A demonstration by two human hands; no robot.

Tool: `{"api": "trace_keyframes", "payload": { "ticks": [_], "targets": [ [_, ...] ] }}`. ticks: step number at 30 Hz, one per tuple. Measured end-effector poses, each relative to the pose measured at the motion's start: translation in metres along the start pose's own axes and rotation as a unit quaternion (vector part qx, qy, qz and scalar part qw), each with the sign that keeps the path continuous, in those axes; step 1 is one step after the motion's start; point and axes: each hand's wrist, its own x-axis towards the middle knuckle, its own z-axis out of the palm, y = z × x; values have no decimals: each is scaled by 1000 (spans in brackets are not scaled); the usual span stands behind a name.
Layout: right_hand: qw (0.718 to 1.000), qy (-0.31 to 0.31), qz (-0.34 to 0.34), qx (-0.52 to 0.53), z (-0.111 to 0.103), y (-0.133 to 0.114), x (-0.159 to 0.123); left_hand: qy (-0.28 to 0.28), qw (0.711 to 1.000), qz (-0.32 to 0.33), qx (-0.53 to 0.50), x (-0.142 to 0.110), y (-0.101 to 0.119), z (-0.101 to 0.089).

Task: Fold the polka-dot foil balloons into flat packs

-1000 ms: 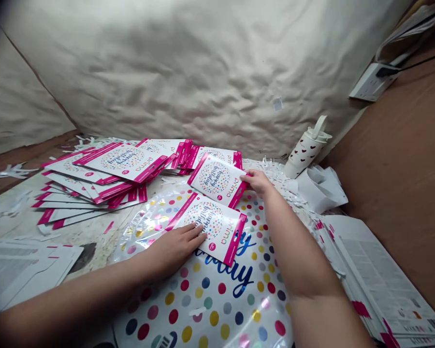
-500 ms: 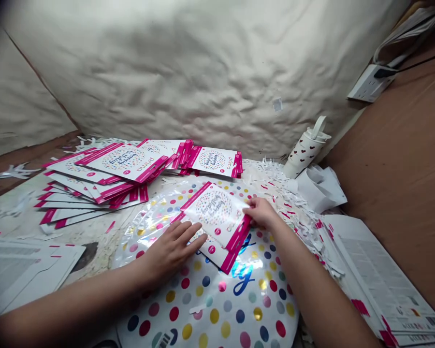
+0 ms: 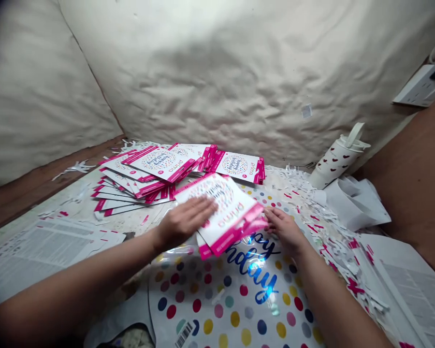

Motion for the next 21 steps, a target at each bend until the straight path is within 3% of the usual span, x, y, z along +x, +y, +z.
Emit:
{"api": "trace_keyframes", "payload": {
  "ticks": [2,3,5,7,9,11,14,16,17,18,20,21],
  "targets": [
    [997,4,-12,-73,-1,2,-15,15,997,-67,40,0,-39,-16],
    [991,-16,-18,-128,0,3,-24,-5,991,-115,68,-2,-61,-20],
    [971,-63,-49,-224,5,5,-45,-108,959,-237,115,-12,-105,-23],
    [948,-124,-78,-282,12,7,-66,-270,902,-320,104,-26,-143,-19],
    [924,-163,-105,-329,18,9,-85,-364,863,-344,72,-37,-167,-12],
    [898,-189,-130,-375,21,8,-103,-398,844,-353,60,-39,-172,-8],
    [849,-263,-187,-418,25,5,-129,-372,858,-344,84,-24,-132,-15],
    [805,-306,-256,-440,31,4,-147,-339,894,-292,27,-12,-75,-30],
    [784,-312,-294,-449,34,6,-155,-347,900,-258,-53,-7,-40,-40],
    [771,-307,-327,-453,38,8,-163,-382,885,-221,-149,-5,-5,-50],
    [778,-272,-363,-435,43,14,-175,-428,846,-111,-298,-10,63,-66],
    [796,-254,-362,-413,45,18,-180,-415,845,-69,-330,-15,91,-71]
  ]
}}
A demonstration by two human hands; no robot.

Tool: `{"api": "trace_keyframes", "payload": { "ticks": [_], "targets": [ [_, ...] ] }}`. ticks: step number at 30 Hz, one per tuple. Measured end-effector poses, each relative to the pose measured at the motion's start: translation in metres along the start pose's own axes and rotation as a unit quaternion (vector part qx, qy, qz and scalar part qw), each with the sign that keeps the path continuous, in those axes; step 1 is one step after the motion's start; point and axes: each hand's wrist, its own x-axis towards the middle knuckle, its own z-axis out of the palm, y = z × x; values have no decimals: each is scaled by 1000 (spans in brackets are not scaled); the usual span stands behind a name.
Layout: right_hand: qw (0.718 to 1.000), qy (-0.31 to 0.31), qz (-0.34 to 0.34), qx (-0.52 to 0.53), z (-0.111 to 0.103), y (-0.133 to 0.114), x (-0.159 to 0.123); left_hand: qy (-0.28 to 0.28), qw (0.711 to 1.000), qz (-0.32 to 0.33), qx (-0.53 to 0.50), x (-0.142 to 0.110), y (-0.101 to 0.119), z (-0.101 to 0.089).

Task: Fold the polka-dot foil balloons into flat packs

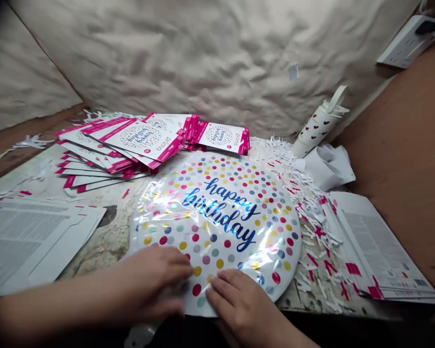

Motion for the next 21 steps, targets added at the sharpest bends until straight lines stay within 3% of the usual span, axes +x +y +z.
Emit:
{"api": "trace_keyframes", "payload": {
  "ticks": [2,4,7,10,12,14,16,18,21],
  "targets": [
    [996,41,44,63,7,-2,-5,2,999,22,37,-5,28,30],
    [984,60,110,127,10,0,-7,3,998,8,64,-4,37,46],
    [961,64,198,182,12,4,-5,0,999,8,34,6,27,41],
    [948,62,219,223,13,7,-2,69,997,10,37,20,-10,9],
    [942,60,221,247,14,8,-3,135,981,-46,133,26,-49,-19],
    [937,56,228,258,16,9,-5,126,950,-149,243,26,-91,-43],
    [934,51,237,264,18,10,-6,85,928,-198,303,27,-125,-57],
    [931,44,243,269,19,9,-5,62,928,-150,334,32,-145,-60],
    [925,22,246,288,18,9,-4,100,934,1,343,51,-154,-53]
  ]
}}
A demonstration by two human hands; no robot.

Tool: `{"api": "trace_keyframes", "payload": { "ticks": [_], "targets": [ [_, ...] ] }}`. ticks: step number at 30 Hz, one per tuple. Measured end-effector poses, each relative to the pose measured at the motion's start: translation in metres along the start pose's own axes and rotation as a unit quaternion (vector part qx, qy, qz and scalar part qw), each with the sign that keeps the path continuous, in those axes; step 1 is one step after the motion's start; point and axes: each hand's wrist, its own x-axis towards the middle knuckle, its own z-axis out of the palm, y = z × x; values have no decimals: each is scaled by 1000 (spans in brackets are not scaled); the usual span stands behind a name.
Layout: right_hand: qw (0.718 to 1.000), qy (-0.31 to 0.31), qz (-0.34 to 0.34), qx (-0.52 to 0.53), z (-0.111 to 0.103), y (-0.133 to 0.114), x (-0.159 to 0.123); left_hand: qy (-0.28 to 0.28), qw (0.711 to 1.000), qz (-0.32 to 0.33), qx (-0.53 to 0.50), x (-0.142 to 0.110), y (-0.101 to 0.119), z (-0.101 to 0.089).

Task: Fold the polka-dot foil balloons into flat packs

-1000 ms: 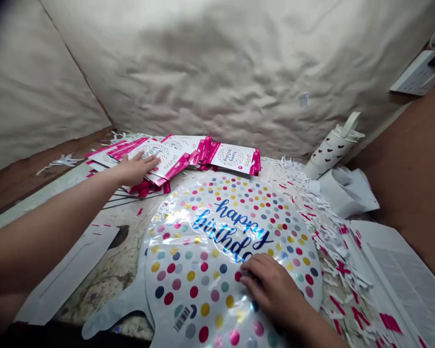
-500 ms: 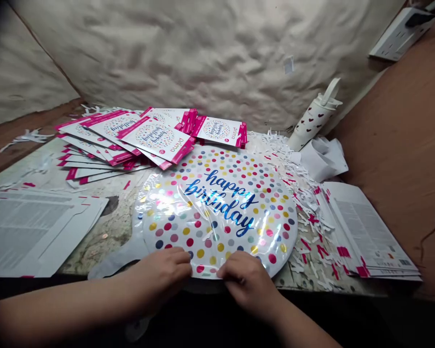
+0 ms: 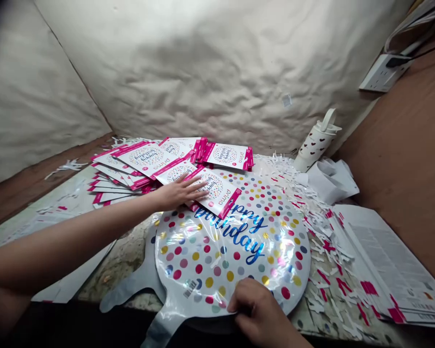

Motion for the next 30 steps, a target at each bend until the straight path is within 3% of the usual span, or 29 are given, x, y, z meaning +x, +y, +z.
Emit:
{"api": "trace_keyframes", "payload": {
  "ticks": [3,5,8,10,12,14,16,18,19,21,23,26,28,30],
  "targets": [
    [994,-45,35,96,-10,1,0,73,997,22,-4,21,7,-1],
    [974,-29,78,210,-23,4,1,106,994,0,1,28,15,-15],
    [910,57,117,393,-46,5,9,235,972,6,17,23,44,-45],
    [866,94,109,479,-57,0,19,323,944,66,29,15,76,-61],
    [840,112,133,514,-63,-9,32,345,931,120,19,7,108,-67],
    [826,151,187,511,-64,-18,45,333,934,125,-8,1,128,-63],
    [818,203,197,500,-66,-22,53,308,946,89,-54,-6,130,-56],
    [819,284,130,482,-70,-19,58,313,942,11,-123,-14,116,-50],
    [819,325,85,465,-72,-16,59,336,926,-48,-168,-18,107,-47],
    [822,381,9,424,-73,-9,60,385,861,-176,-281,-23,89,-39],
    [835,378,-21,399,-66,-1,64,371,787,-246,-426,-23,80,-27],
    [855,329,13,400,-45,8,72,243,697,-206,-642,-18,86,-5],
    [860,317,41,397,-34,11,75,186,653,-174,-714,-18,95,5],
    [877,297,54,374,-32,14,76,200,659,-175,-704,-23,98,5]
  ]
}}
